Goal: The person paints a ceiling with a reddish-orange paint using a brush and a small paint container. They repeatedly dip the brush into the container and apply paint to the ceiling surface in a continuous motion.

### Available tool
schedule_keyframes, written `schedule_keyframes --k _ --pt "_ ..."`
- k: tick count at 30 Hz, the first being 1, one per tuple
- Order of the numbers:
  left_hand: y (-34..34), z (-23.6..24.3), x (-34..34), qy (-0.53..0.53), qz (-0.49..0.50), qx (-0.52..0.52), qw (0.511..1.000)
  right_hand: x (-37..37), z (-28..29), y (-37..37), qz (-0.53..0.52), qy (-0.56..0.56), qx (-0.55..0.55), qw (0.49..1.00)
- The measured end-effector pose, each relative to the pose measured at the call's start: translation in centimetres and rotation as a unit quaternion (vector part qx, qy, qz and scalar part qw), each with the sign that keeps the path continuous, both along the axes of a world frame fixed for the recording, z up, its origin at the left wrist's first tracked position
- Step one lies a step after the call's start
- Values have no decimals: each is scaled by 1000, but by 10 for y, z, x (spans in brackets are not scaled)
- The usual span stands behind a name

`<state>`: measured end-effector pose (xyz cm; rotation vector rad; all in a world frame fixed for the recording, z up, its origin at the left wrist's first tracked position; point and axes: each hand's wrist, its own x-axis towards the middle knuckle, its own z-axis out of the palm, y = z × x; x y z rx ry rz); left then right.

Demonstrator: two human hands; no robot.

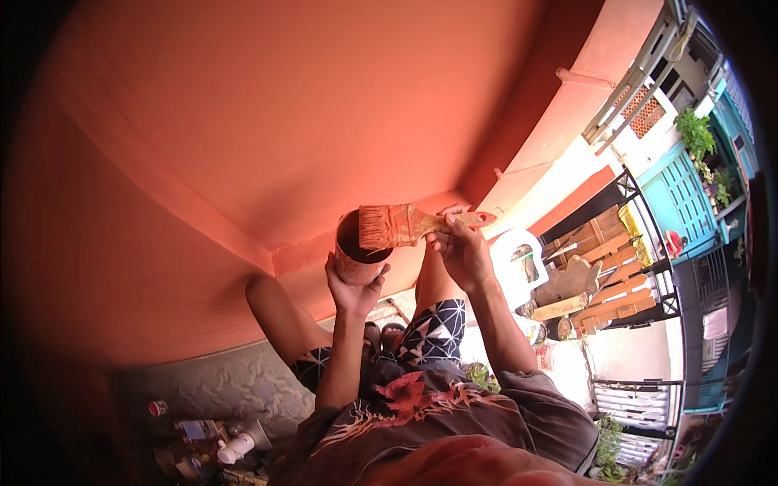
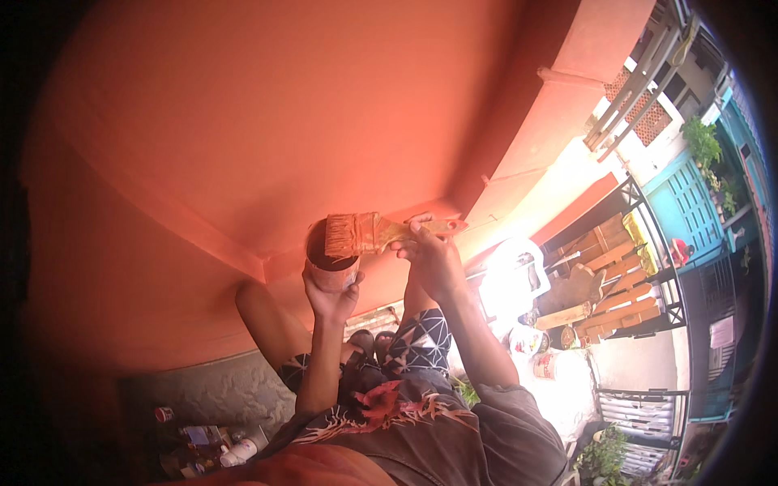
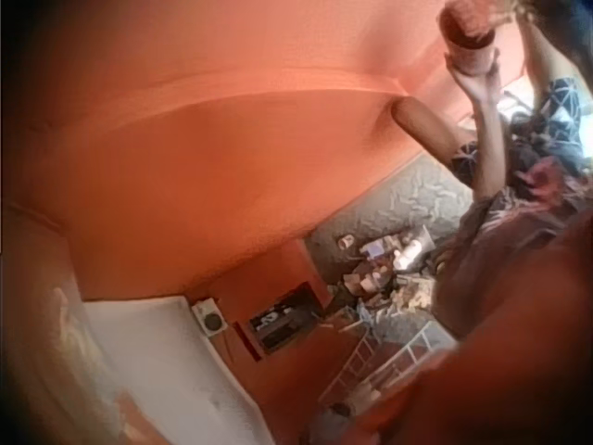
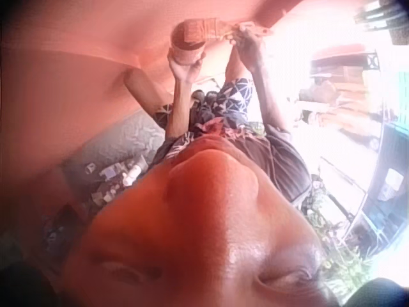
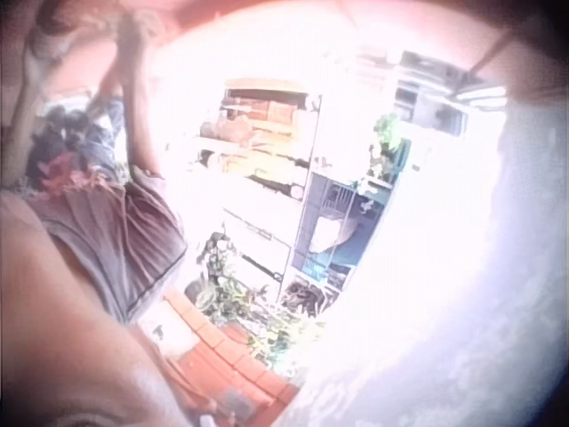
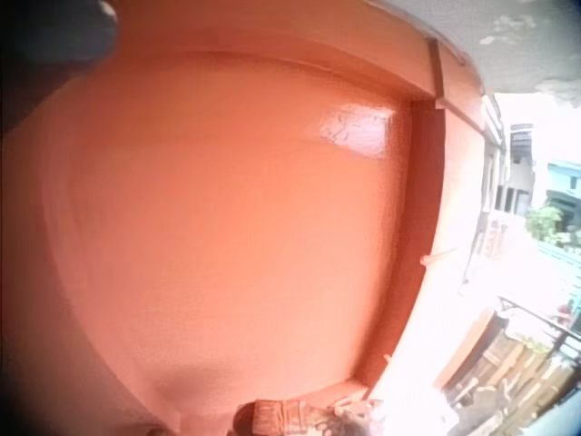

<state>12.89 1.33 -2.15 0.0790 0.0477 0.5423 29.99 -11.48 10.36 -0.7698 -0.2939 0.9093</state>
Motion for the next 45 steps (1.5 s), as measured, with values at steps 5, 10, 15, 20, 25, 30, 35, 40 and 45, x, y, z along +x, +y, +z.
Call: schedule_keyframes --k 5,10,15,20,25,30,35,40,45 --pt "7 -2 -1 89 17 7 996 19 -2 -4 79 -35 -22 996" --pt "11 2 7 107 -12 17 994 38 15 -22 104 -135 2 985" --pt "8 -5 13 92 -52 -1 994 51 41 -46 124 -208 -10 970" --pt "20 -26 18 -12 -138 -1 990 74 43 -72 150 -380 -58 911" --pt "13 3 34 62 -144 44 987 80 60 -88 167 -528 -127 823" --pt "19 12 42 20 -183 33 982 79 76 -84 139 -613 -154 763" --pt "21 17 49 -34 -205 50 977 109 103 -69 -12 -579 -102 809" --pt "19 14 45 -42 -198 42 978 158 178 -45 -296 -640 -57 707" --pt "13 23 40 -2 -160 55 986 206 267 -6 -448 -671 -86 584"
